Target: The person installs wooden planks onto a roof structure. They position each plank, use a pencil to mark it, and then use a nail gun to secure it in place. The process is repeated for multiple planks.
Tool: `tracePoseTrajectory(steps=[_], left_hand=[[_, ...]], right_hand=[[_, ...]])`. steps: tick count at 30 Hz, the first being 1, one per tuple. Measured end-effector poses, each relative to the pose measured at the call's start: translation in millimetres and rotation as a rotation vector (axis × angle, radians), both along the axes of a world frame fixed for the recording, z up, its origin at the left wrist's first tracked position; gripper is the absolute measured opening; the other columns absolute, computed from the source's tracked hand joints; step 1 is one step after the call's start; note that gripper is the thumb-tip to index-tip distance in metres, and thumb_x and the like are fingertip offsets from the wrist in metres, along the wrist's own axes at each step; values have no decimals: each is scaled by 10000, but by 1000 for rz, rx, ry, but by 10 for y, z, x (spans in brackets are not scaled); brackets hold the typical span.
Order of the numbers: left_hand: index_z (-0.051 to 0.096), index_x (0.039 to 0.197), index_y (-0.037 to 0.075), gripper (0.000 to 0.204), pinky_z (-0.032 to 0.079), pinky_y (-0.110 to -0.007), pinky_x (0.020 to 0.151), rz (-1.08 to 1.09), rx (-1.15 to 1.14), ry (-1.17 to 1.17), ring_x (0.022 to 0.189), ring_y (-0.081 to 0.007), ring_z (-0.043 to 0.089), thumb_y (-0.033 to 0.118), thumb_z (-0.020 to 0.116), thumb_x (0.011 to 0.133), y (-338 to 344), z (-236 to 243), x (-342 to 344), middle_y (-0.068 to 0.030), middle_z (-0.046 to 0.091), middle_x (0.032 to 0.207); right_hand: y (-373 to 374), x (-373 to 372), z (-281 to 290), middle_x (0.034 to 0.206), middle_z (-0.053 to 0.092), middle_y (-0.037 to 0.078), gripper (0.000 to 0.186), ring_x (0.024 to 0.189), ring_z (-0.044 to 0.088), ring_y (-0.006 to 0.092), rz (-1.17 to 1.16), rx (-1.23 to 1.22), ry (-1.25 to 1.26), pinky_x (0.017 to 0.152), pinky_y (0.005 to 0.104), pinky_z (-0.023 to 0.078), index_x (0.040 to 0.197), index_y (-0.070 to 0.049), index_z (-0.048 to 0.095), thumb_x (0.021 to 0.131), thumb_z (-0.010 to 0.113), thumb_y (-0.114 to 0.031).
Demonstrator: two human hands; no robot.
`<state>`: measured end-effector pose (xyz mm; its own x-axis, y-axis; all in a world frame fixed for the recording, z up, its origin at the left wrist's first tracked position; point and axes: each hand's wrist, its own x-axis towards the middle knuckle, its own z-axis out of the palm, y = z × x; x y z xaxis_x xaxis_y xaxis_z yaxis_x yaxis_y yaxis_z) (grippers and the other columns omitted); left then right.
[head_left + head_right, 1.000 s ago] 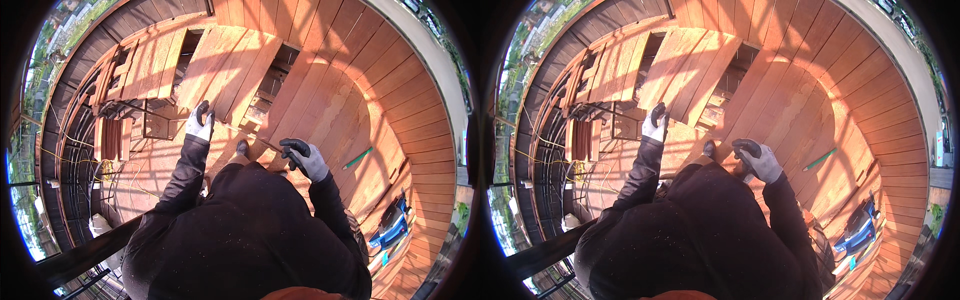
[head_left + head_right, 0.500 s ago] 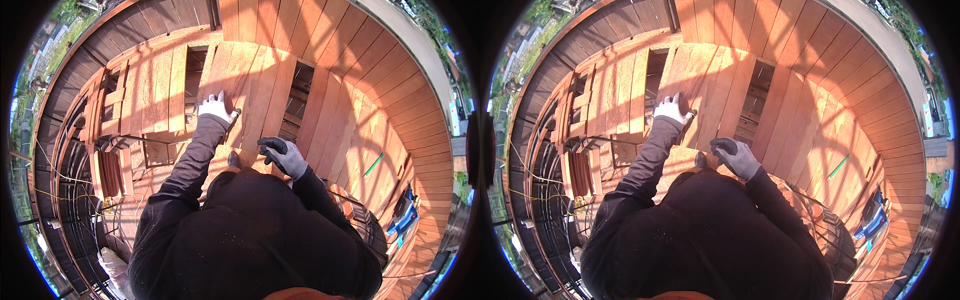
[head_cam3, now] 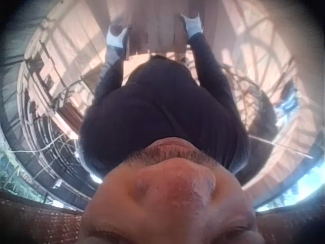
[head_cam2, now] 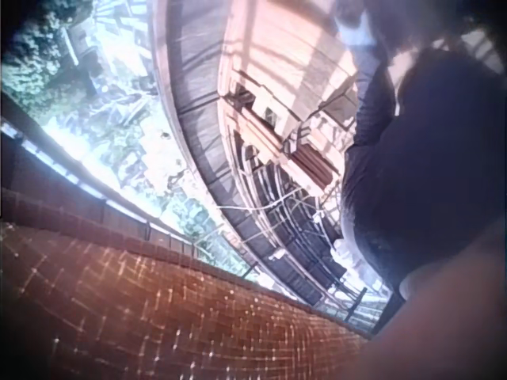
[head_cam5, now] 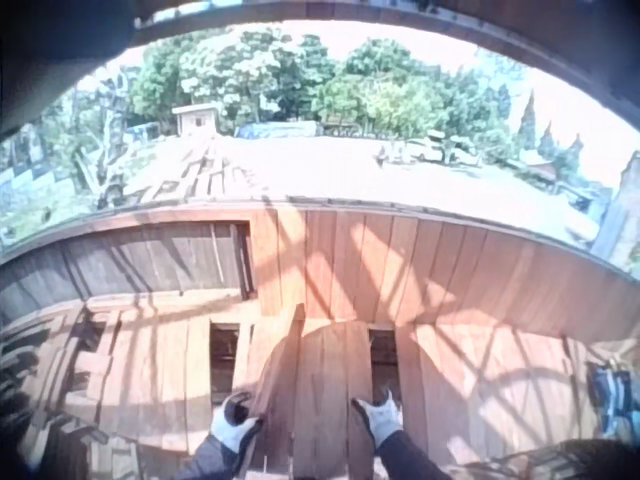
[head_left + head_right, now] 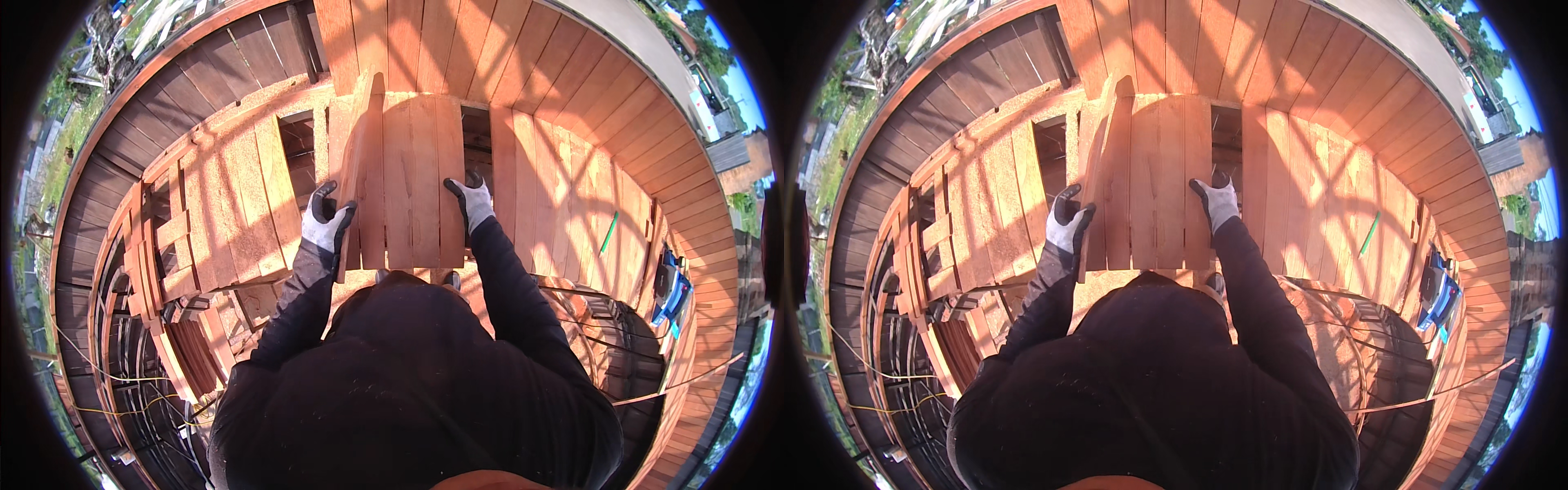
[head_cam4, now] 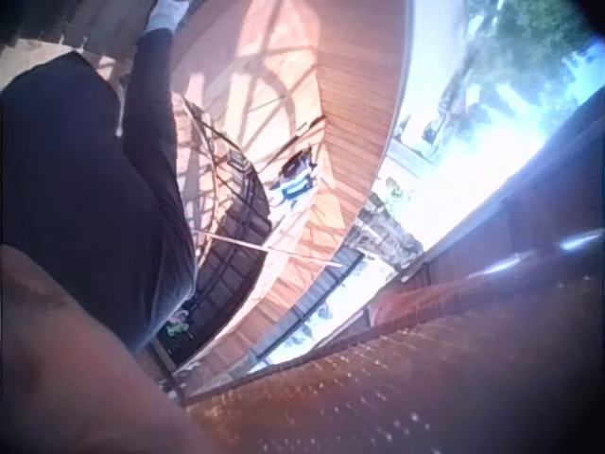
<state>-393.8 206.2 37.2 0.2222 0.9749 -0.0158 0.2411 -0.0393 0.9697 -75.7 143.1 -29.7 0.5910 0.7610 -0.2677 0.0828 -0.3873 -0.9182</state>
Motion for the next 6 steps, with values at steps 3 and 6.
tracePoseTrajectory(steps=[3,6], left_hand=[[508,1312,40,545,473,-240,640,10,-59,-132,754,-97,575,77,747,823,-47,50,-178,-48,619,938],[497,1328,51,528,518,-246,844,21,59,-114,1004,-160,628,49,708,843,-65,-6,-371,-127,624,1149]], right_hand=[[32,36,-57,1063,688,103,556,878,661,182,-20,74,332,792,297,543,1264,26,558,806,802,-172],[53,107,-384,1054,697,95,534,864,666,188,-47,83,236,797,309,551,1256,15,572,814,799,-181]])
